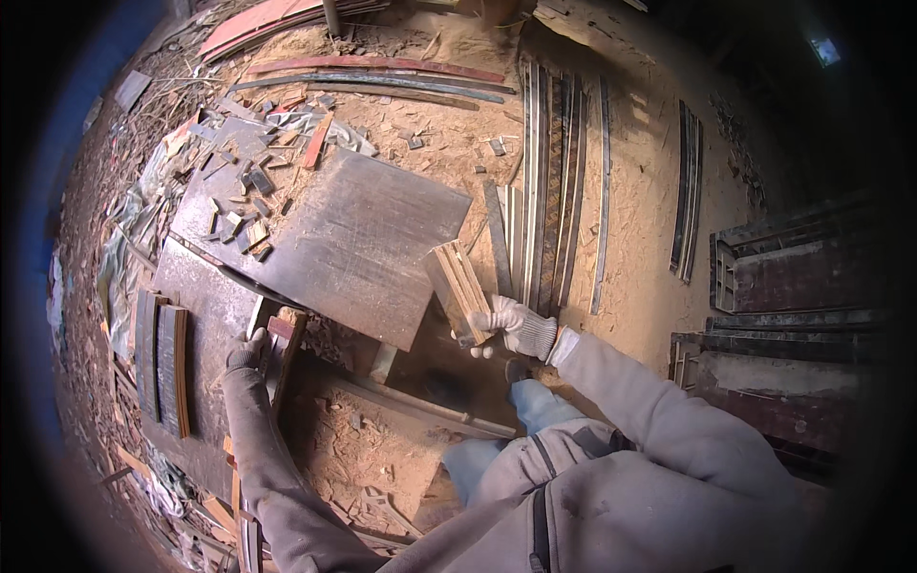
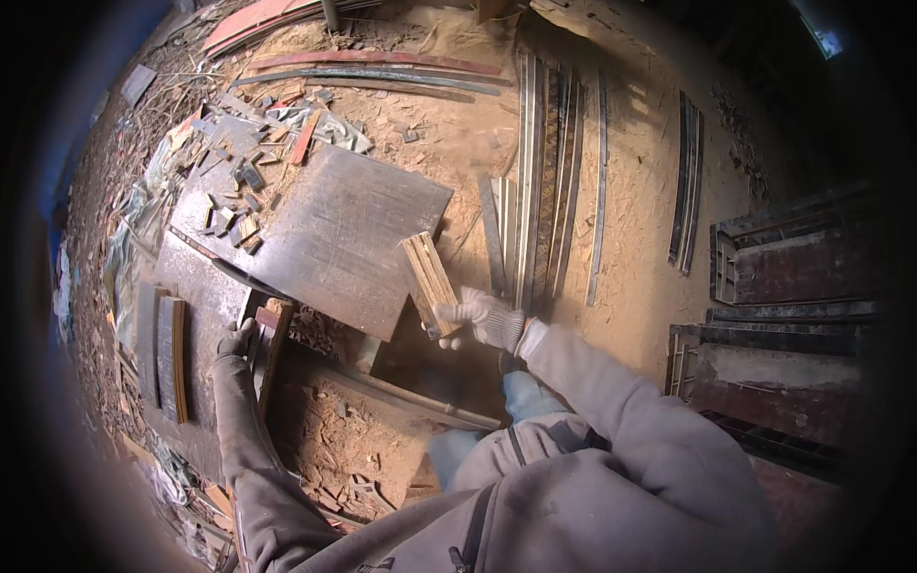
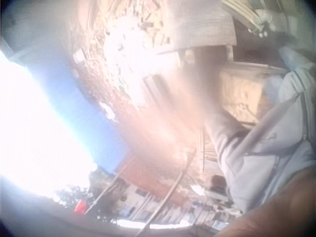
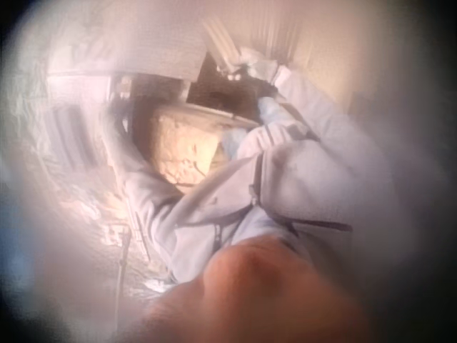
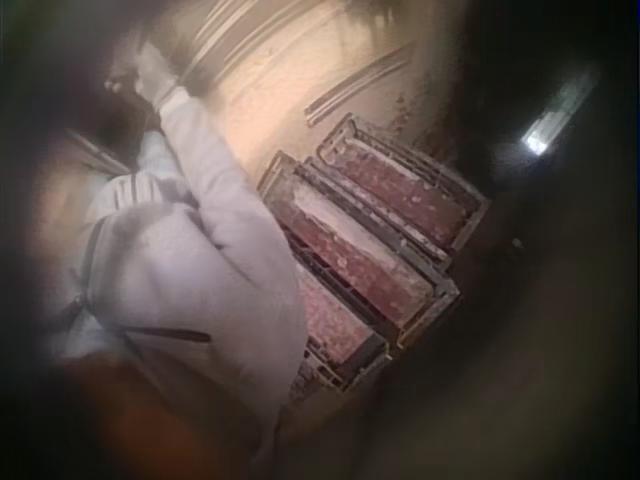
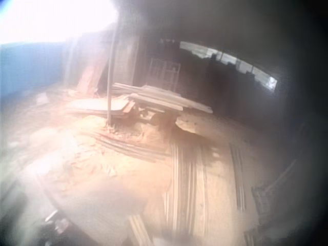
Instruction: The person uses a table saw to cut long wooden planks into shorter pieces. They feed each plank through the saw, collect the cut pieces, and stack them on the table. The person also moves a stack of cut pieces to a nearby pile.
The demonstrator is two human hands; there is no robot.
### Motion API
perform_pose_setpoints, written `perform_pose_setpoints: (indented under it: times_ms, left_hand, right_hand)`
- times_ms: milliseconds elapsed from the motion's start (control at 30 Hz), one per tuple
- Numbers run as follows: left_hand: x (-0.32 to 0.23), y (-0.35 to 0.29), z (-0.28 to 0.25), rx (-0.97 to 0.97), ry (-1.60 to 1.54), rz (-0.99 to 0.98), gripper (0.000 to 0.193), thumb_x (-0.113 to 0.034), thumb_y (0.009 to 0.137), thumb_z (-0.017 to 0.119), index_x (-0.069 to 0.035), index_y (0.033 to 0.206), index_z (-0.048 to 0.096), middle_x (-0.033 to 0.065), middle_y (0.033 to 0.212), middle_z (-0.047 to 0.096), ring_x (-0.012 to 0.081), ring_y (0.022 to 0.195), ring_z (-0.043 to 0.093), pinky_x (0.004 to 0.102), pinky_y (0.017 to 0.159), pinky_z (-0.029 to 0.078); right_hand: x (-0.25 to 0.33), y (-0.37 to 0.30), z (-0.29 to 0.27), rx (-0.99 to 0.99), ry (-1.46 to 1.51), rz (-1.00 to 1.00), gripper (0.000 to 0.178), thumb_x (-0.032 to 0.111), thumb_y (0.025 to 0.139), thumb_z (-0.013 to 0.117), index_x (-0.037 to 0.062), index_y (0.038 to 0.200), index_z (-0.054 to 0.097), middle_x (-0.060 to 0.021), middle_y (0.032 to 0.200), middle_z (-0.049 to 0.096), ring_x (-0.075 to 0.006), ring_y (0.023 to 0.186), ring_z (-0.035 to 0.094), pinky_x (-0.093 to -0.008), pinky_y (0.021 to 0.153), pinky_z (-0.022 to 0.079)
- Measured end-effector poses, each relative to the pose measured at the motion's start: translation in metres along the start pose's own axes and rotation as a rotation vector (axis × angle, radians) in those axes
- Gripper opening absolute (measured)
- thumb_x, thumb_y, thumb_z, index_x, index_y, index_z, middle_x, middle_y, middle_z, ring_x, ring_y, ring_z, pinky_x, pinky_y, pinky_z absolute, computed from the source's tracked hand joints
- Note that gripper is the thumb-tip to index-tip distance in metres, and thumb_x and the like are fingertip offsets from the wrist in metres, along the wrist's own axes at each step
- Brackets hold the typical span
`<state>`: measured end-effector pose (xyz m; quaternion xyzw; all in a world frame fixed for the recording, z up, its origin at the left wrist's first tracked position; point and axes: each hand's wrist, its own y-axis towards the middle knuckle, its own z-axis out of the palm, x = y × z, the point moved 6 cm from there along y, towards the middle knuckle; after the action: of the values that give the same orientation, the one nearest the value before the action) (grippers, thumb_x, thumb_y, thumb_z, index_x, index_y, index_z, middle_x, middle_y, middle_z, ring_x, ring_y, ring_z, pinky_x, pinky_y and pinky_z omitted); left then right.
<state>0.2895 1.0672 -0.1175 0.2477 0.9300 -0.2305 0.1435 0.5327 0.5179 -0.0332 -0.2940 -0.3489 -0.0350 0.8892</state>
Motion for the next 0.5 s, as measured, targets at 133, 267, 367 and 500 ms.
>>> perform_pose_setpoints:
  times_ms: [133,267,367,500]
  left_hand:
    - [-0.040,-0.075,-0.028,-0.294,0.003,0.039,0.041,-0.039,0.100,0.073,-0.001,0.116,0.068,0.0121,0.084,0.073,0.0224,0.076,0.070,0.0383,0.071,0.055]
    - [-0.195,-0.231,0.067,0.123,-1.305,0.275,0.054,-0.049,0.110,0.051,-0.002,0.133,0.061,0.0077,0.106,0.072,0.0203,0.090,0.070,0.0347,0.080,0.058]
    - [-0.347,-0.364,0.211,0.669,-1.317,0.149,0.063,-0.056,0.111,0.042,-0.003,0.142,0.054,0.0088,0.124,0.070,0.0248,0.113,0.067,0.0371,0.101,0.054]
    - [-0.502,-0.470,0.315,0.841,-1.244,0.412,0.062,-0.051,0.112,0.045,0.001,0.146,0.049,0.0157,0.131,0.067,0.0290,0.116,0.067,0.0404,0.099,0.055]
  right_hand:
    - [0.006,-0.071,-0.019,-0.082,-0.005,-0.131,0.050,0.038,0.098,0.075,0.0063,0.133,0.058,-0.0093,0.103,0.071,-0.0186,0.077,0.071,-0.0275,0.056,0.057]
    - [-0.001,-0.123,-0.049,-0.143,-0.097,-0.246,0.061,0.042,0.095,0.078,0.0077,0.140,0.056,-0.0087,0.102,0.071,-0.0162,0.073,0.070,-0.0274,0.055,0.056]
    - [-0.010,-0.191,-0.093,-0.224,-0.045,-0.250,0.077,0.044,0.094,0.080,0.0078,0.153,0.046,-0.0098,0.106,0.072,-0.0144,0.071,0.070,-0.0259,0.055,0.057]
    - [0.019,-0.312,-0.173,-0.353,-0.184,-0.416,0.095,0.045,0.095,0.078,0.0090,0.166,0.026,-0.0100,0.107,0.072,-0.0105,0.071,0.068,-0.0234,0.059,0.057]
